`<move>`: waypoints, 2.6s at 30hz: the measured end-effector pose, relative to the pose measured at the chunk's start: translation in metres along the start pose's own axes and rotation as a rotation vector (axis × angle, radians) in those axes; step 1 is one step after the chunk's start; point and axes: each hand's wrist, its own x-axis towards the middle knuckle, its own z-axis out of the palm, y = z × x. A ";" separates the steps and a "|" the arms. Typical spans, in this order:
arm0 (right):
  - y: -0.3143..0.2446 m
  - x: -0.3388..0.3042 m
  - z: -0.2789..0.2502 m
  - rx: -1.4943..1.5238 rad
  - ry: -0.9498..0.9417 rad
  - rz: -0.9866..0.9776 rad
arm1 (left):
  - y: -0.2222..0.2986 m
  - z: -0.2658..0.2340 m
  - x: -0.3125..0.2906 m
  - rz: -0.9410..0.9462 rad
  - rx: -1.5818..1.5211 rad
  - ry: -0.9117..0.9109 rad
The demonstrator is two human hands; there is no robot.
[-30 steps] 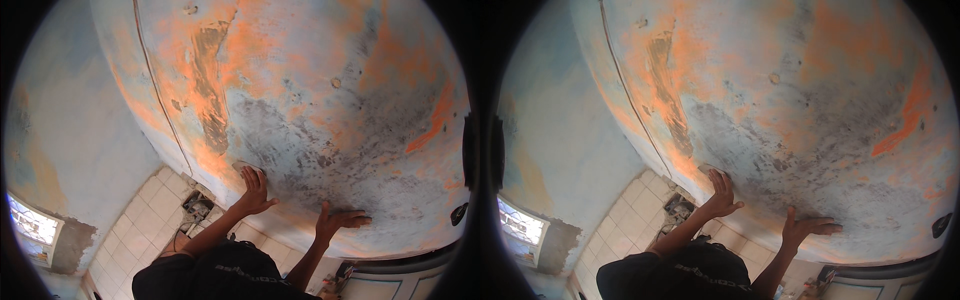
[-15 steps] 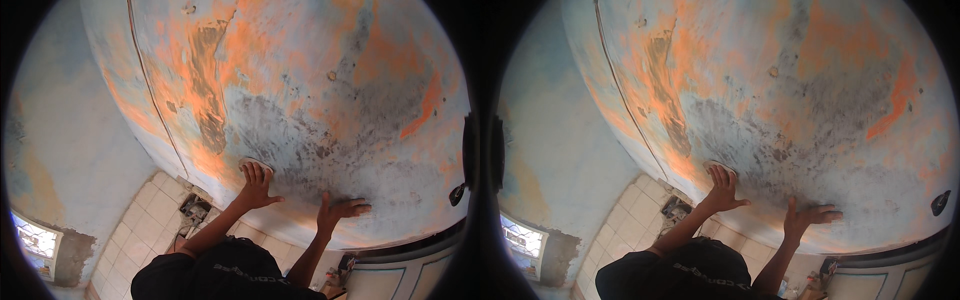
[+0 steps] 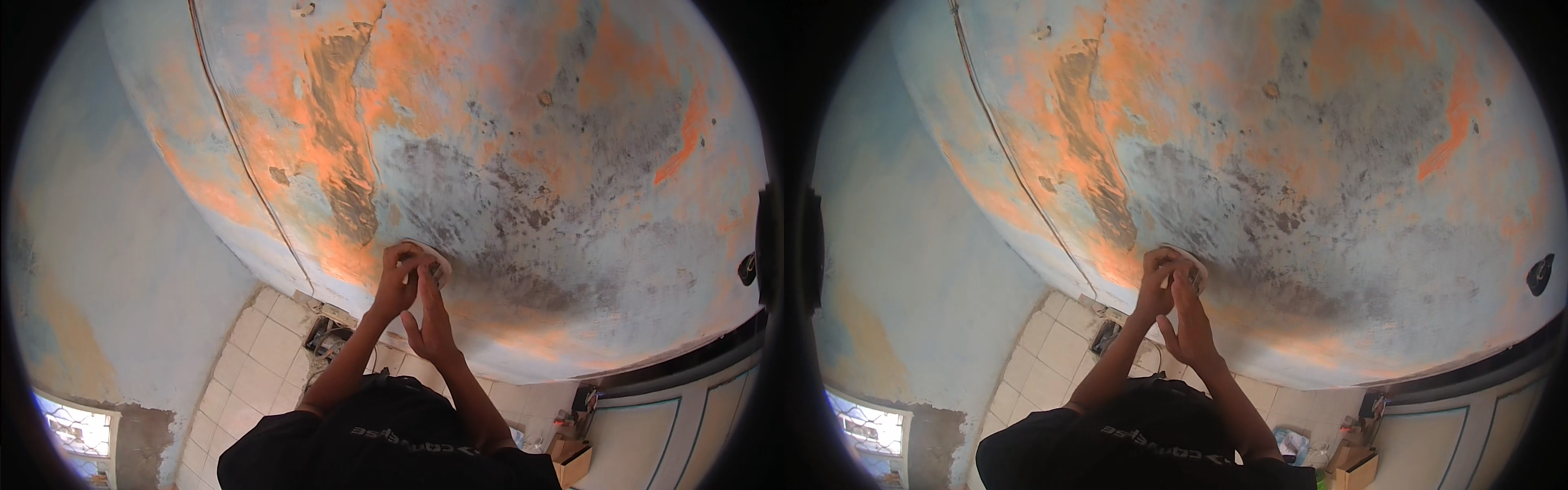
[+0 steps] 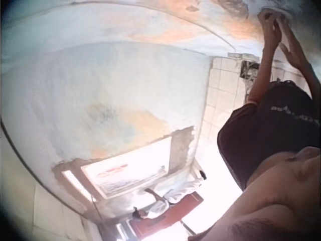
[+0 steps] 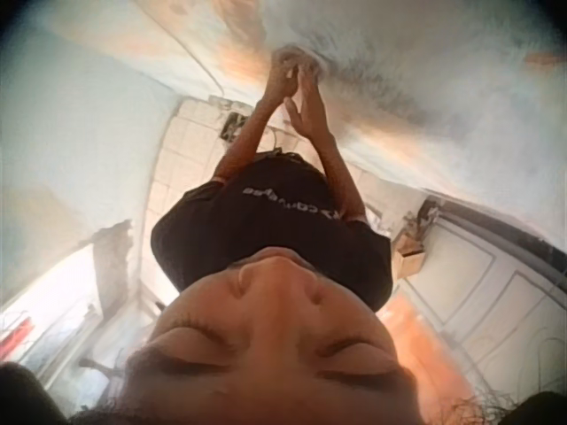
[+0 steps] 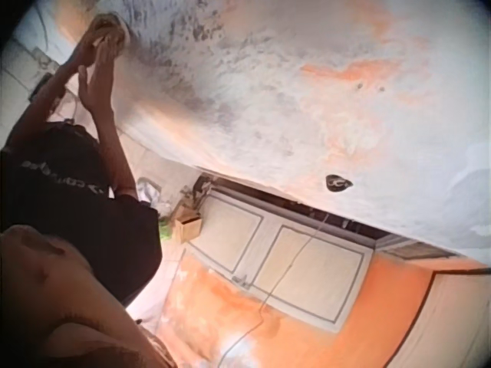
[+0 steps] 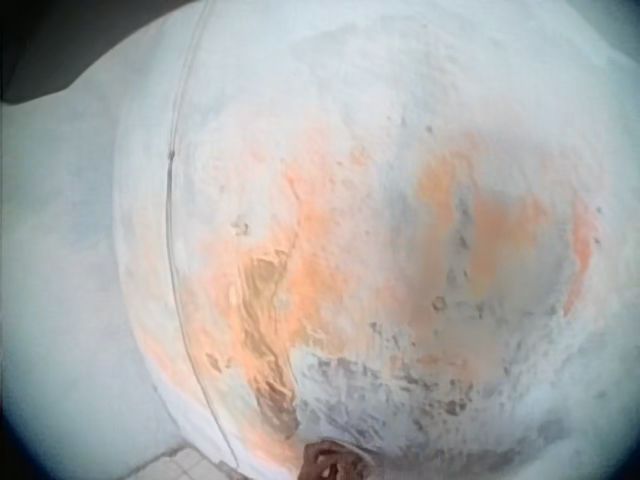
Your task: The person sands a wall with sandpaper by hand, rubbing it across different areas of the surface.
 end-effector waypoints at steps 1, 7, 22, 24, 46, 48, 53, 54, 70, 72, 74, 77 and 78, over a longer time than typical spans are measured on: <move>0.004 0.004 0.004 0.010 0.011 0.023 | -0.001 -0.004 0.009 -0.025 -0.157 0.047; 0.017 0.009 0.021 -0.474 -0.066 0.110 | 0.004 -0.029 0.019 -0.093 -0.297 0.020; 0.019 0.065 -0.014 -0.750 -0.381 -0.031 | -0.067 -0.039 0.029 -0.030 0.362 0.115; 0.016 0.076 0.002 -0.683 -0.324 -0.127 | -0.067 -0.038 0.026 -0.033 0.362 0.104; 0.020 0.053 0.012 -0.775 -0.201 0.072 | -0.070 -0.065 0.030 0.012 0.261 0.333; 0.031 0.029 0.009 -0.845 -0.184 0.081 | -0.080 -0.084 0.039 0.036 0.291 0.369; 0.036 0.037 0.016 -0.765 -0.241 0.093 | -0.078 -0.084 0.098 0.345 0.414 0.604; 0.032 0.048 0.020 -0.664 -0.281 0.121 | -0.081 -0.080 0.100 0.378 0.508 0.625; 0.001 0.078 0.009 -0.899 0.056 0.109 | -0.082 -0.081 0.097 0.396 0.479 0.628; 0.030 0.050 0.026 -0.734 -0.172 0.112 | -0.078 -0.077 0.101 0.391 0.494 0.566; 0.041 0.043 0.029 -0.548 -0.400 0.093 | -0.082 -0.077 0.098 0.385 0.500 0.563; 0.032 0.052 0.017 -0.421 -0.465 0.134 | -0.087 -0.082 0.097 0.380 0.512 0.572; 0.018 0.066 0.006 -0.627 -0.219 0.128 | -0.088 -0.085 0.094 0.385 0.513 0.574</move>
